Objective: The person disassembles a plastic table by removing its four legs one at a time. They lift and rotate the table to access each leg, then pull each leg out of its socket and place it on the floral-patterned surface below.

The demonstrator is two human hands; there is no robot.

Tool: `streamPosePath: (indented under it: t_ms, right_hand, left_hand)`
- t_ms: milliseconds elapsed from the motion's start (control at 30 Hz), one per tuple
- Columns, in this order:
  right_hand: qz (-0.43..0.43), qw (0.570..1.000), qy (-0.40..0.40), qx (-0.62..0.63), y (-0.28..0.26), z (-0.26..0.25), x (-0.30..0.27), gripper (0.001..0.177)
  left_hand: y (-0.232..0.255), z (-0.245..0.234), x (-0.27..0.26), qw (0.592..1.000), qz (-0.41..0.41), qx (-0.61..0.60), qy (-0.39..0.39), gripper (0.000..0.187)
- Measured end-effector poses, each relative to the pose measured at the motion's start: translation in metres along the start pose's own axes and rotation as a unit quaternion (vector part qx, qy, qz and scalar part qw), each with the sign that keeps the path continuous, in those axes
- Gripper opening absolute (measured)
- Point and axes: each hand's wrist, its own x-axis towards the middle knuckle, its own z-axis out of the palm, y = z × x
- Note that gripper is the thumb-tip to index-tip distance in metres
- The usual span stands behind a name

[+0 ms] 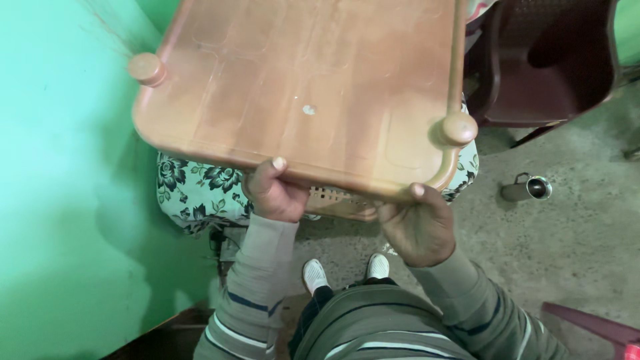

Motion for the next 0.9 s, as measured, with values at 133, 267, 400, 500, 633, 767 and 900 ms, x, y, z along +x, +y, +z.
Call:
streamPosePath:
  t_ms: [133,267,400,500,633,767,900]
  right_hand:
    - [0.014,1.0,-0.008,0.012,0.013,0.003,-0.001,0.059]
    - [0.011,1.0,0.001,0.011,0.024,0.004,-0.002,0.057]
    - [0.011,1.0,0.001,0.011,0.033,0.002,-0.003,0.056]
    - [0.028,0.999,0.005,0.015,0.038,-0.002,-0.003,0.056]
    - [0.031,0.999,-0.012,-0.023,0.04,-0.003,-0.005,0.059]
    - [0.052,0.997,-0.035,-0.04,0.035,-0.004,-0.009,0.06]
    - [0.078,0.995,-0.04,-0.058,0.026,-0.021,-0.017,0.056]
  left_hand:
    - [0.007,-0.008,-0.002,0.999,0.035,0.028,0.028,0.073]
    - [-0.017,-0.028,-0.006,0.998,0.0,-0.006,0.06,0.057]
    - [-0.048,-0.04,-0.023,0.999,-0.007,0.005,0.045,0.034]
    - [-0.06,-0.033,-0.034,0.998,0.018,0.043,0.044,0.035]
    - [-0.055,-0.018,-0.036,0.994,0.023,0.077,0.071,0.048]
    - [-0.052,-0.012,-0.035,0.994,0.027,0.082,0.072,0.05]
    - [-0.054,-0.017,-0.036,0.993,0.051,0.088,0.051,0.05]
